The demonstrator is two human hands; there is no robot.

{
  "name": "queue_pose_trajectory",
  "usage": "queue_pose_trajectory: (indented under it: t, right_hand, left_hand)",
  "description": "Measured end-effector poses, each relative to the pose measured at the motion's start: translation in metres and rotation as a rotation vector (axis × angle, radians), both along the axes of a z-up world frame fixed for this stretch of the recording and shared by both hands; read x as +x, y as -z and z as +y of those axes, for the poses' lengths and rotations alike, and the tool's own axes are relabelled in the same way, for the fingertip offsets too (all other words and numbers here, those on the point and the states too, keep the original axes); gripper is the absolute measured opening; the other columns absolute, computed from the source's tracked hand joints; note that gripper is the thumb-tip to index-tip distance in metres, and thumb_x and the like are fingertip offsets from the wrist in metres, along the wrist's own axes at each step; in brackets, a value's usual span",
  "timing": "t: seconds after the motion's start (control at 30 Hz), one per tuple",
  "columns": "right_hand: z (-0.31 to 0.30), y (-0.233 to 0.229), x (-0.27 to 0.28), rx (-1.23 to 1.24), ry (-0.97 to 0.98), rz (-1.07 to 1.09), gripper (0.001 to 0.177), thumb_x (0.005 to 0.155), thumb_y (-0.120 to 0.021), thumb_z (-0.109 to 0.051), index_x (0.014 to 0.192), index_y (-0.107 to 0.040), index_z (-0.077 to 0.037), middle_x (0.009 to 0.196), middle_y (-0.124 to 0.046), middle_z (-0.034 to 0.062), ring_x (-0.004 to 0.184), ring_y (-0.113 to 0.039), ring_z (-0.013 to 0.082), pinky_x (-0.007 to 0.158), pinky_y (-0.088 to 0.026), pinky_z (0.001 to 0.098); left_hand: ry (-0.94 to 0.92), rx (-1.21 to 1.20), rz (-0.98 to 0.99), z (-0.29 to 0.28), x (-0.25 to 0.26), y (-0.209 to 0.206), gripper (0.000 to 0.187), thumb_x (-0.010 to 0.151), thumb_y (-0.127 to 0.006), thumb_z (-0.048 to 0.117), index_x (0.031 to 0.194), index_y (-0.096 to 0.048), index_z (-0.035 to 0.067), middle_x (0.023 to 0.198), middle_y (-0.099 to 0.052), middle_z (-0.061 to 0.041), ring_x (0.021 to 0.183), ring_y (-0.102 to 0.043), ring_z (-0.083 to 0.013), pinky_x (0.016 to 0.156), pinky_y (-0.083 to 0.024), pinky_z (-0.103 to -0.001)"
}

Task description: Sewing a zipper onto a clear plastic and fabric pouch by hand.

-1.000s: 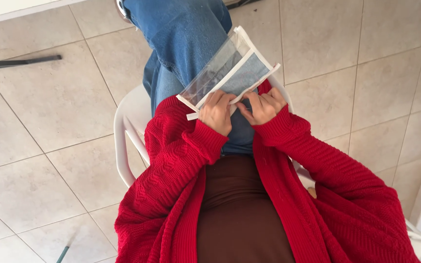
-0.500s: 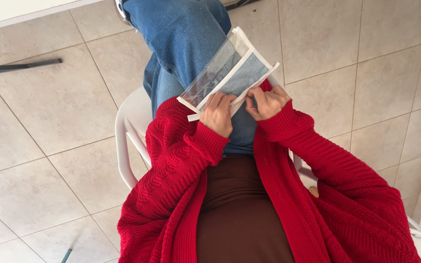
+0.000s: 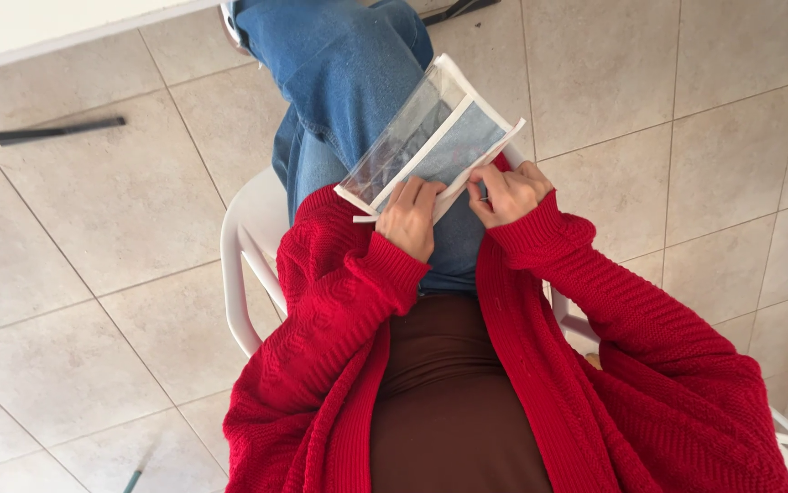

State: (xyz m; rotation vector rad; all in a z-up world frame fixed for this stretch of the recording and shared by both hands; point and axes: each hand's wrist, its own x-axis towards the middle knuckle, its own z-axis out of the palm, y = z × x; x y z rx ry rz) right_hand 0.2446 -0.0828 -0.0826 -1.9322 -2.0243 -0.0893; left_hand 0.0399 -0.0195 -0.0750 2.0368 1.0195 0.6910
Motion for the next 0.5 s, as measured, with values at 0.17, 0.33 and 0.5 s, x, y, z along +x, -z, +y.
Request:
queue_pose_trajectory:
  t: [0.17, 0.33, 0.5]
  right_hand:
    - [-0.004, -0.013, -0.011, -0.064, 0.013, 0.12, 0.015, 0.081, -0.081, -0.017, 0.09, -0.07, -0.019, 0.047, -0.053, -0.0035, 0.05, -0.063, 0.0158, 0.065, -0.054, 0.03]
    - [-0.007, 0.001, -0.013, -0.03, -0.014, 0.111, 0.012, 0.083, -0.078, -0.015, 0.091, -0.071, -0.018, 0.053, -0.056, -0.0027, 0.055, -0.064, 0.0163, 0.067, -0.052, 0.03]
    - [-0.023, 0.001, -0.041, -0.058, -0.056, 0.13, 0.014, 0.079, -0.079, -0.014, 0.09, -0.071, -0.017, 0.054, -0.06, -0.002, 0.056, -0.066, 0.0167, 0.069, -0.052, 0.0322]
  left_hand:
    - [0.194, -0.186, 0.199, 0.006, 0.001, 0.009, 0.019, 0.098, -0.061, 0.028, 0.113, -0.071, 0.022, 0.104, -0.063, 0.0, 0.092, -0.07, -0.0288, 0.076, -0.061, -0.045]
    - [0.262, 0.138, 0.263, 0.033, 0.021, 0.019, 0.018, 0.091, -0.068, 0.017, 0.108, -0.071, 0.023, 0.11, -0.054, 0.003, 0.099, -0.062, -0.0258, 0.07, -0.064, -0.041]
    - [0.202, 0.23, 0.277, 0.027, 0.021, 0.035, 0.022, 0.09, -0.068, 0.022, 0.111, -0.073, 0.024, 0.112, -0.047, 0.005, 0.104, -0.054, -0.0246, 0.069, -0.064, -0.039]
